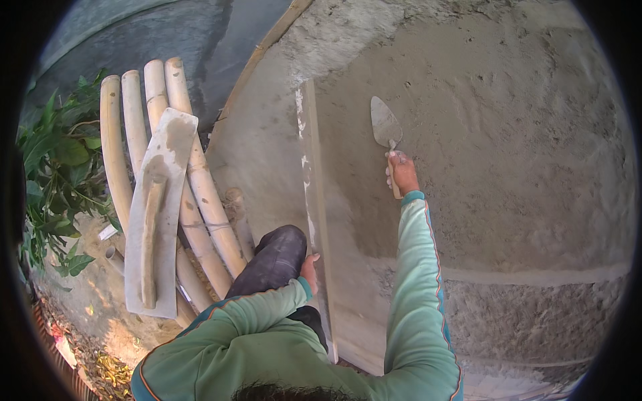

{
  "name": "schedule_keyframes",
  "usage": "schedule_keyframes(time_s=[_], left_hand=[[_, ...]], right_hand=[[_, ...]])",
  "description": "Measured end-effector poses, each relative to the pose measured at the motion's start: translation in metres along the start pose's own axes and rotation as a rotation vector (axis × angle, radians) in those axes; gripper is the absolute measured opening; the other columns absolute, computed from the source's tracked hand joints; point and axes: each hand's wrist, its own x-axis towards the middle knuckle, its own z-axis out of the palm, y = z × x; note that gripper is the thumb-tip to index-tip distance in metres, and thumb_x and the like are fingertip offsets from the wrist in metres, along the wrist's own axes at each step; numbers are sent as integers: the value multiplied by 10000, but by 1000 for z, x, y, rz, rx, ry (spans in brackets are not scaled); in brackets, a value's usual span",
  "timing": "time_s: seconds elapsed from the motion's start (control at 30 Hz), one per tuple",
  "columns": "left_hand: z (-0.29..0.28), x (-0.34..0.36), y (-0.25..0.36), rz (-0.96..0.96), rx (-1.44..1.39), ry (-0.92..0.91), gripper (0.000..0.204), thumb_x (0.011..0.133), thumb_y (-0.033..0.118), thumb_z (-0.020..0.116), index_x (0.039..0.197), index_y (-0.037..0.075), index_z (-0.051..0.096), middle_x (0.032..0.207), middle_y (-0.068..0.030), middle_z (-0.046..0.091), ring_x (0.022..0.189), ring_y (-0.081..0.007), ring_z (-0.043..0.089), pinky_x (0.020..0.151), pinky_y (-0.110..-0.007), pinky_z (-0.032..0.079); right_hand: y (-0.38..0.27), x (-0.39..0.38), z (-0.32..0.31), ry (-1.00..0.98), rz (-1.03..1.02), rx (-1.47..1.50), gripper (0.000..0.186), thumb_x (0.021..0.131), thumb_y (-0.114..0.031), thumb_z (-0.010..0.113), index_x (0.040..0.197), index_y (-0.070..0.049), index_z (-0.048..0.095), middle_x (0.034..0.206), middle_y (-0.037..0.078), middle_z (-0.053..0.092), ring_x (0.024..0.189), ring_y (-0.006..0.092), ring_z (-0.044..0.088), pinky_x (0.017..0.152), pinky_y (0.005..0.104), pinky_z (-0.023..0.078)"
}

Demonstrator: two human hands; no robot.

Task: The person applies and smooths wet cement onto a curved wall using a trowel and a long straight edge. They repeatedly scrape and level the surface, then use a hand trowel to fill gaps and refine the finish.

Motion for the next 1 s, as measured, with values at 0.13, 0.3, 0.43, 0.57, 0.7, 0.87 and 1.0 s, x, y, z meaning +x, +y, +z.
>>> schedule_keyframes(time_s=[0.13,0.3,0.43,0.57,0.7,0.87,1.0], left_hand=[[6,-48,26,-34,18,24,979,776,567,691,1567,100,354,1670,-128,233,1519,-281,192,1221,-471,135],[2,-7,16,65,-44,86,747,774,566,702,1317,145,411,1370,-48,275,1226,-209,252,1006,-437,180],[16,-40,39,84,-127,159,380,798,506,721,832,217,477,719,59,384,589,-103,386,531,-338,290],[15,-45,47,117,-224,69,261,836,447,726,908,264,554,787,121,470,632,-82,414,542,-297,293],[16,-43,58,158,-239,-124,338,870,534,705,1076,285,608,923,131,577,753,-79,477,632,-278,346],[53,-95,127,308,-193,-293,493,934,617,618,1251,240,596,1137,54,653,1036,-136,579,835,-328,444],[69,-132,175,398,-158,-503,503,965,589,604,1306,222,555,1277,64,603,1163,-164,568,935,-379,449]], right_hand=[[60,6,46,-60,192,-191,368,1023,-402,547,1117,-65,660,738,68,614,546,184,572,505,374,478],[116,-48,48,-155,385,-437,413,979,-407,624,1172,-43,655,763,92,648,555,200,605,517,374,488],[162,-118,43,-71,374,19,380,957,-412,668,1037,-40,648,778,76,649,596,188,614,557,358,497],[233,-202,29,-16,317,-55,437,945,-403,678,1117,-3,650,815,101,664,647,191,628,578,354,510],[364,-296,16,209,224,-382,616,912,-485,673,1215,50,625,981,230,694,955,363,651,851,435,516],[345,-366,11,53,279,-42,626,834,-451,769,1173,59,636,1030,275,708,1008,442,674,892,457,509],[305,-374,22,159,156,-18,544,744,-304,873,1100,38,643,964,226,715,895,398,679,824,439,517]])
